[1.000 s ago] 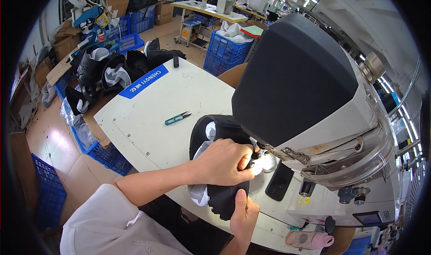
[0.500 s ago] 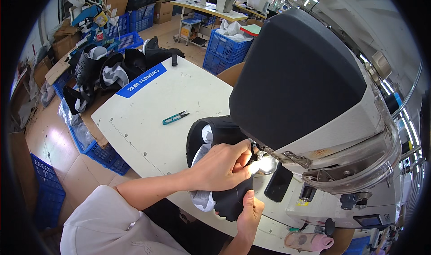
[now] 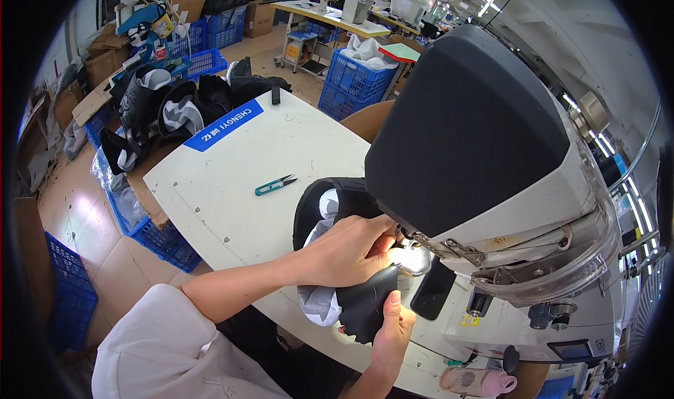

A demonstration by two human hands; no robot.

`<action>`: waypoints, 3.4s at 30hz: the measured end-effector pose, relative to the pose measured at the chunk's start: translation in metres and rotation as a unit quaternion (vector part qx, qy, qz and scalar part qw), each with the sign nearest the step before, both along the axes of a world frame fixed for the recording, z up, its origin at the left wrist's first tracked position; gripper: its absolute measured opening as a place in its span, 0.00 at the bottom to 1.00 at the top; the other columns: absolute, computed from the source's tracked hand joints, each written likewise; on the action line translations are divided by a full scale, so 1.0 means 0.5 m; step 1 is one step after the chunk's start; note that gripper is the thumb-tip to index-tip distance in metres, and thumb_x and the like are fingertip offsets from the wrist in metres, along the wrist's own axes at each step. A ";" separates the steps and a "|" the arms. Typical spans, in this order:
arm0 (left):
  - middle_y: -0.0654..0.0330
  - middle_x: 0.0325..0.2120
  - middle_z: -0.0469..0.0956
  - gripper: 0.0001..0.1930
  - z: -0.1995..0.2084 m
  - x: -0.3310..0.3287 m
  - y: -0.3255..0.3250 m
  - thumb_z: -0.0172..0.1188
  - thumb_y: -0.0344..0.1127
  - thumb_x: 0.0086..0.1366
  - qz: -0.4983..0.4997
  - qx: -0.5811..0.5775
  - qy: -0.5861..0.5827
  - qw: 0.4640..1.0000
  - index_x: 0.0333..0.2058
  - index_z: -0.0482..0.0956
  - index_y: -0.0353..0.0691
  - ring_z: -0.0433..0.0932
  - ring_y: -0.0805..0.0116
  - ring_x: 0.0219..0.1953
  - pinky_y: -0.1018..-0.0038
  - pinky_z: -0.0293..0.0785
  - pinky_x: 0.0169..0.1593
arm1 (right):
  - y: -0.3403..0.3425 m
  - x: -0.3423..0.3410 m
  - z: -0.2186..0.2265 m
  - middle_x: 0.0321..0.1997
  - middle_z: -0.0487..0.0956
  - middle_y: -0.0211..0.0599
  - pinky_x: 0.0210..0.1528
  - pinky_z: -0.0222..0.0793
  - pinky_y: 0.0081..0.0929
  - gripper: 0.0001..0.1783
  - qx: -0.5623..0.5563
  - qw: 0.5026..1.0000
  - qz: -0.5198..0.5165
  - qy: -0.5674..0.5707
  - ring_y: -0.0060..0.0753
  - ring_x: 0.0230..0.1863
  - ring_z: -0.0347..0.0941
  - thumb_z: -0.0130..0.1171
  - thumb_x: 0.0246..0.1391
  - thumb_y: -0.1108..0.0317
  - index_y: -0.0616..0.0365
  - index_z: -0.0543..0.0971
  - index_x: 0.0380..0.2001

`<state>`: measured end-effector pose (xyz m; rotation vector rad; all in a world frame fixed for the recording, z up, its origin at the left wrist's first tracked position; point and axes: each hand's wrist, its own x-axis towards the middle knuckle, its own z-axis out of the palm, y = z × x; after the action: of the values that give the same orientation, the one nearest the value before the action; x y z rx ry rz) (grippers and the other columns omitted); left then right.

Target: The person picks up a shoe upper component, sews along its seams using a sewing machine, and trims thread from the component using thread snips.

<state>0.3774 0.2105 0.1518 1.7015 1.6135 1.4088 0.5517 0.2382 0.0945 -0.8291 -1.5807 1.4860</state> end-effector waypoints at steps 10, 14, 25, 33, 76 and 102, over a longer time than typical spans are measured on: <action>0.57 0.17 0.71 0.13 -0.003 -0.031 0.000 0.66 0.31 0.56 -0.069 -0.044 -0.024 0.996 0.28 0.69 0.33 0.67 0.66 0.18 0.70 0.63 0.25 | 0.001 -0.001 0.013 0.16 0.59 0.18 0.22 0.41 0.21 0.27 -0.038 0.999 0.002 0.012 0.13 0.20 0.49 0.47 0.66 0.57 0.56 0.61 0.13; 0.58 0.17 0.70 0.13 0.003 -0.033 0.002 0.67 0.31 0.54 -0.069 -0.049 -0.030 0.996 0.29 0.70 0.32 0.67 0.67 0.19 0.71 0.62 0.25 | 0.014 0.000 0.001 0.19 0.65 0.18 0.22 0.50 0.16 0.25 -0.052 0.998 0.011 0.026 0.11 0.20 0.54 0.48 0.65 0.57 0.57 0.67 0.15; 0.58 0.17 0.68 0.12 0.015 -0.016 0.001 0.65 0.28 0.53 -0.047 -0.015 -0.026 0.998 0.29 0.69 0.32 0.66 0.67 0.19 0.71 0.64 0.26 | 0.030 0.000 -0.008 0.28 0.77 0.37 0.22 0.72 0.20 0.17 -0.126 0.984 0.031 0.120 0.21 0.23 0.74 0.48 0.64 0.59 0.63 0.74 0.30; 0.55 0.23 0.70 0.14 0.013 -0.026 -0.008 0.64 0.32 0.54 -0.088 -0.072 -0.050 0.992 0.33 0.69 0.31 0.68 0.63 0.24 0.70 0.66 0.30 | 0.040 0.003 -0.014 0.27 0.77 0.37 0.20 0.73 0.21 0.19 -0.123 0.987 0.051 0.086 0.23 0.21 0.74 0.47 0.65 0.58 0.64 0.75 0.31; 0.50 0.44 0.73 0.26 -0.026 0.012 -0.054 0.56 0.54 0.60 -0.058 0.096 0.186 0.976 0.46 0.75 0.37 0.76 0.49 0.43 0.61 0.76 0.45 | 0.024 -0.001 0.084 0.16 0.73 0.40 0.05 0.62 0.19 0.20 -0.242 0.968 0.009 0.069 0.26 0.07 0.66 0.44 0.65 0.55 0.64 0.71 0.32; 0.54 0.42 0.71 0.22 -0.012 0.031 -0.055 0.56 0.52 0.61 -0.028 0.089 0.217 0.972 0.44 0.74 0.38 0.77 0.53 0.38 0.62 0.76 0.43 | 0.046 0.014 0.077 0.14 0.72 0.38 0.06 0.62 0.19 0.21 -0.235 0.969 0.056 0.056 0.26 0.07 0.65 0.43 0.65 0.55 0.63 0.72 0.30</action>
<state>0.3929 0.1829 0.1455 2.2661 1.6752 1.2450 0.5589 0.2609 0.1332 -0.9058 -1.2224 1.9943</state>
